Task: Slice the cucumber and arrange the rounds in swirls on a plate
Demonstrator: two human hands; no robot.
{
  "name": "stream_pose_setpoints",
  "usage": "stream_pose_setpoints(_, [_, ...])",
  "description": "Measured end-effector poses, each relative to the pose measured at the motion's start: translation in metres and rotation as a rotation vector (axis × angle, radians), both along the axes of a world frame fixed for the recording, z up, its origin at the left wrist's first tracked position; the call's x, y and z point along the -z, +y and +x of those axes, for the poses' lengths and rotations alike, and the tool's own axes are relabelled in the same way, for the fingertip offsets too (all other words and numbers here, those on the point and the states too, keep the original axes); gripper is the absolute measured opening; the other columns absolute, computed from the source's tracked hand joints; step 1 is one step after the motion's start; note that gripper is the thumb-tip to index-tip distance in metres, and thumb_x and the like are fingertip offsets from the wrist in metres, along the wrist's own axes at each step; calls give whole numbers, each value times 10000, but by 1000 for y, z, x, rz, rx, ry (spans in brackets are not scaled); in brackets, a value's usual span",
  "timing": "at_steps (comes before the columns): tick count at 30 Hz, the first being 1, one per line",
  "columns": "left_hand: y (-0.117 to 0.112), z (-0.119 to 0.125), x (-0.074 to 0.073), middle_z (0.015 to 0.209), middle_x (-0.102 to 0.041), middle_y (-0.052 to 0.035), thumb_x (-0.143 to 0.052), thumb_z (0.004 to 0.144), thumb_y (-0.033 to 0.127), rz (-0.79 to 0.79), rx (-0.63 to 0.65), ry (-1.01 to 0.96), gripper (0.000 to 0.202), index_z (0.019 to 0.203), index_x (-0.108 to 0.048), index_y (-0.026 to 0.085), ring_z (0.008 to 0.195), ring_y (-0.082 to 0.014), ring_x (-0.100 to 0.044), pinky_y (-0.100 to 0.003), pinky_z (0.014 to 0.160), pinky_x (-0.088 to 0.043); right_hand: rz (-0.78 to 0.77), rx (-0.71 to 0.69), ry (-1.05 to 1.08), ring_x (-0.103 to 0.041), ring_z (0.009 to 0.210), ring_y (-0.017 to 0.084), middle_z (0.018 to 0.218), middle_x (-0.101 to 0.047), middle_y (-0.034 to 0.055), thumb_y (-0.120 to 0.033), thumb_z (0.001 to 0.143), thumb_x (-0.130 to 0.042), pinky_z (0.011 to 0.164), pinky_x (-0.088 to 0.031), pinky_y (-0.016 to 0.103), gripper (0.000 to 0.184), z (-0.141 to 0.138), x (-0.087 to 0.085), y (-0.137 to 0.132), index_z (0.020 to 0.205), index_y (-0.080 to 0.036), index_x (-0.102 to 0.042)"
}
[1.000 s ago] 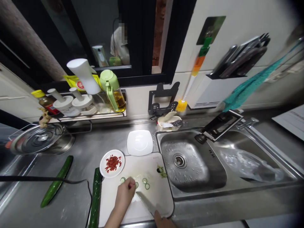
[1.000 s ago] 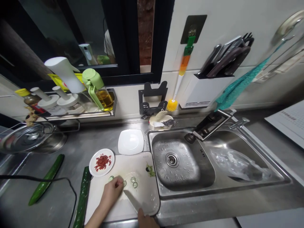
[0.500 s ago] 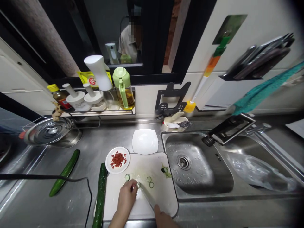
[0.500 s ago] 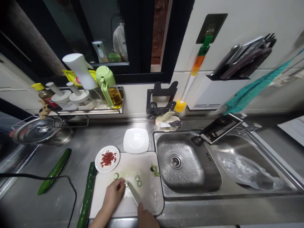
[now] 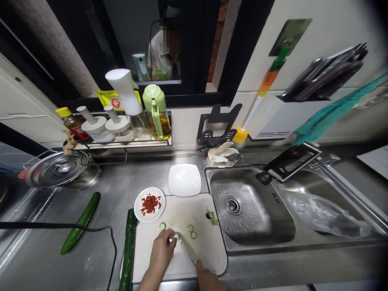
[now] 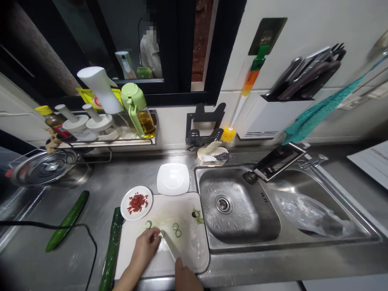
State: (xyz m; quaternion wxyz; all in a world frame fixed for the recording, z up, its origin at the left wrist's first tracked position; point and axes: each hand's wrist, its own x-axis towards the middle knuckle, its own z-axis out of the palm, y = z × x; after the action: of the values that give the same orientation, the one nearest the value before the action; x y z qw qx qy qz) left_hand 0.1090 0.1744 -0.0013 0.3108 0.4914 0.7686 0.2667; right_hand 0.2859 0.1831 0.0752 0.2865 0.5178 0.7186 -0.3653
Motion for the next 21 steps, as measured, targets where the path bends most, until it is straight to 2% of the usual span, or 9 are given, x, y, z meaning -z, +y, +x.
stream_pose_setpoints(9, [0, -1, 1, 724, -627, -19, -499, 752, 221, -17, -3, -19, 152, 793, -644, 198, 687, -159, -586, -249, 645, -427, 35, 14, 4, -618, 980, 253, 1026, -657, 169, 19, 766, -280, 790, -476, 359, 587, 0, 2, -1, 1306, -148, -436])
stream_pose_setpoints(15, [2, 0, -1, 705, -616, -6, -495, 742, 191, -17, 7, -7, 122, 749, -616, 201, 690, -152, -582, -237, 642, -412, -45, 35, 31, -610, 999, 268, 1061, -638, 202, 29, 754, -237, 809, -470, 396, 606, -6, 1, 0, 1329, -89, -388])
stream_pose_setpoints(21, [4, -1, -2, 683, -596, 1, -494, 737, 185, -22, 9, 3, 84, 693, -565, 198, 669, -148, -563, -238, 647, -403, -35, 53, 11, -596, 1027, 270, 1071, -638, 192, 4, 777, -250, 827, -453, 394, 595, 0, 2, -4, 1345, -110, -387])
